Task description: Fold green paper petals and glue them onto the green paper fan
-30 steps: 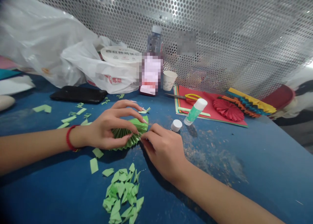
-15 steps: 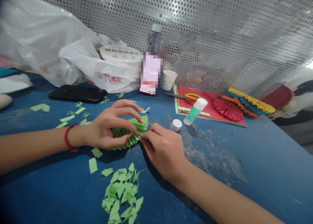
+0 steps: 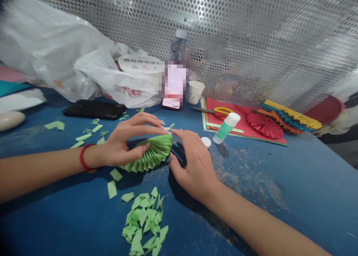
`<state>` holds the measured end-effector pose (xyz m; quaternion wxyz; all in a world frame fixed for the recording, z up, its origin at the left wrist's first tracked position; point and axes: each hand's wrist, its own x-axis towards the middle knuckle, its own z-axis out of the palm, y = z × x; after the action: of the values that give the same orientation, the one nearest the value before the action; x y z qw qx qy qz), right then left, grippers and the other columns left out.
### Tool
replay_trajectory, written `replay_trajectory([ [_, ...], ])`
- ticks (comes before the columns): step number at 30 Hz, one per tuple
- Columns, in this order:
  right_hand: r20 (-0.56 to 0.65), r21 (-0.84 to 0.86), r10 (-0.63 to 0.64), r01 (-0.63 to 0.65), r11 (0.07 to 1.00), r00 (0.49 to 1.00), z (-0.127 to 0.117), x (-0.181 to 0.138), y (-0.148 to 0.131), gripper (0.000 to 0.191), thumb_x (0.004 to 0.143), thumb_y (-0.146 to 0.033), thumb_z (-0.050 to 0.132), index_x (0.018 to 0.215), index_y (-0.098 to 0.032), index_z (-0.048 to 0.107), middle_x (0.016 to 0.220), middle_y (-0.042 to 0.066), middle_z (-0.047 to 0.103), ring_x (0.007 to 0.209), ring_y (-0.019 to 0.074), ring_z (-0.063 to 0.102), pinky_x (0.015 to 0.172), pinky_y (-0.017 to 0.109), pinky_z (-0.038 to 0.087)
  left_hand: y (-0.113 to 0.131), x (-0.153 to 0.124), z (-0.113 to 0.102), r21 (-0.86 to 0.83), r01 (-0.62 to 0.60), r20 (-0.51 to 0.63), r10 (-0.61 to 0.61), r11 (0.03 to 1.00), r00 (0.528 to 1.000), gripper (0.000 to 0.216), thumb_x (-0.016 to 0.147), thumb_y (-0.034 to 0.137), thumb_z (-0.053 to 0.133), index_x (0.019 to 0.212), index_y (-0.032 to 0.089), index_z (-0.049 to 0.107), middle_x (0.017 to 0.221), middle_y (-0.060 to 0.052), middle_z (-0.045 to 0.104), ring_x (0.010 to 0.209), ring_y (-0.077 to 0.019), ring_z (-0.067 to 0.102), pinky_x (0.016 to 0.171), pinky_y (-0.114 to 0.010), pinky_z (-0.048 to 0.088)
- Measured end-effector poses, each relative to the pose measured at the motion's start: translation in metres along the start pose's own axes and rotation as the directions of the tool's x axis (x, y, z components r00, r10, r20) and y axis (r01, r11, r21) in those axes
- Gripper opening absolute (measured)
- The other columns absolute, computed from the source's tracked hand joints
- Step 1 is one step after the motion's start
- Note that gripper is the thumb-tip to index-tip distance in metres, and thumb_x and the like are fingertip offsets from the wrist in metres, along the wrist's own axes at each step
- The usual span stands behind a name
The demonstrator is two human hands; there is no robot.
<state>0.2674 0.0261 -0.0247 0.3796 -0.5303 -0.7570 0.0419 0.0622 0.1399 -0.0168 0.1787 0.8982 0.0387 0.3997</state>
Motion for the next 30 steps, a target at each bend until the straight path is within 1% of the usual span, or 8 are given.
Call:
replay_trajectory([
  [4,0.184,0.186,0.103,-0.137,0.973,0.978,0.004,0.005,0.01,0.072,0.093,-0.035,0.061,0.155,-0.027,0.025,0.158,0.014,0.04,0.146,0.0297,0.038,0.118,0.059,0.031,-0.001,0.0,-0.003,-0.143,0.1,-0.029,-0.105,0.985,0.994,0.054,0.088,0.026,0.053,0.141,0.023,0.052,0.123,-0.011,0.065,0.115,-0.0275,0.058,0.102,-0.045,0.045],
  [7,0.275,0.279,0.068,-0.147,0.949,0.959,0.006,0.006,0.012,0.083,0.094,-0.04,0.062,0.158,-0.029,0.012,0.16,0.014,0.036,0.148,0.0286,0.036,0.119,0.061,0.028,-0.001,0.001,-0.003,-0.157,0.045,0.027,-0.042,0.987,0.999,0.054,0.09,0.028,0.052,0.144,0.024,0.049,0.129,-0.012,0.062,0.117,-0.0287,0.057,0.102,-0.046,0.044],
  [12,0.211,0.239,0.045,-0.096,0.966,0.976,0.006,0.003,0.007,0.074,0.091,-0.033,0.066,0.152,-0.026,0.026,0.145,0.015,0.054,0.136,0.0293,0.05,0.113,0.059,0.037,0.001,0.002,-0.002,-0.136,-0.009,0.092,0.022,0.991,0.996,0.052,0.09,0.028,0.05,0.142,0.025,0.05,0.131,-0.012,0.061,0.118,-0.0291,0.056,0.101,-0.05,0.046],
  [15,0.15,0.213,0.052,-0.084,0.973,0.987,0.005,-0.001,0.003,0.062,0.09,-0.027,0.065,0.144,-0.023,0.036,0.124,0.012,0.065,0.117,0.0266,0.061,0.104,0.052,0.045,0.001,0.002,-0.001,-0.132,0.017,0.092,-0.005,0.991,0.996,0.049,0.09,0.031,0.05,0.139,0.025,0.054,0.128,-0.012,0.063,0.117,-0.0299,0.056,0.102,-0.051,0.045],
  [19,0.119,0.146,0.059,-0.076,0.986,0.991,0.003,-0.001,-0.004,0.049,0.091,-0.022,0.062,0.136,-0.021,0.043,0.101,0.006,0.071,0.094,0.0234,0.067,0.09,0.045,0.05,0.002,0.001,0.001,-0.144,0.02,0.071,-0.01,0.989,0.997,0.047,0.09,0.032,0.051,0.136,0.024,0.056,0.126,-0.011,0.065,0.116,-0.0286,0.056,0.103,-0.05,0.043],
  [24,0.242,0.143,0.069,-0.106,0.984,0.968,0.0,0.006,-0.02,0.035,0.091,-0.013,0.053,0.125,-0.019,0.047,0.087,0.002,0.07,0.077,0.018,0.065,0.072,0.034,0.05,0.004,-0.002,0.002,-0.179,0.138,0.025,-0.135,0.974,0.99,0.041,0.094,0.039,0.052,0.13,0.02,0.06,0.105,-0.008,0.066,0.101,-0.0236,0.061,0.094,-0.041,0.046],
  [27,0.338,0.182,-0.058,-0.005,0.983,0.939,-0.001,0.011,-0.03,0.02,0.087,-0.008,0.052,0.104,-0.02,0.051,0.09,0.003,0.068,0.08,0.0167,0.064,0.072,0.031,0.05,0.004,-0.003,0.004,-0.247,0.21,0.015,-0.213,0.946,0.977,0.042,0.096,0.044,0.051,0.129,0.02,0.06,0.104,-0.007,0.067,0.099,-0.0224,0.062,0.093,-0.04,0.046],
  [30,0.402,0.177,-0.162,0.097,0.979,0.901,0.003,0.016,-0.038,0.016,0.086,-0.014,0.062,0.098,-0.02,0.054,0.096,0.006,0.069,0.087,0.0181,0.066,0.076,0.032,0.052,0.005,-0.003,0.006,-0.348,0.263,-0.012,-0.285,0.9,0.958,0.047,0.095,0.052,0.051,0.127,0.02,0.061,0.101,-0.007,0.068,0.099,-0.0227,0.063,0.093,-0.04,0.047],
])
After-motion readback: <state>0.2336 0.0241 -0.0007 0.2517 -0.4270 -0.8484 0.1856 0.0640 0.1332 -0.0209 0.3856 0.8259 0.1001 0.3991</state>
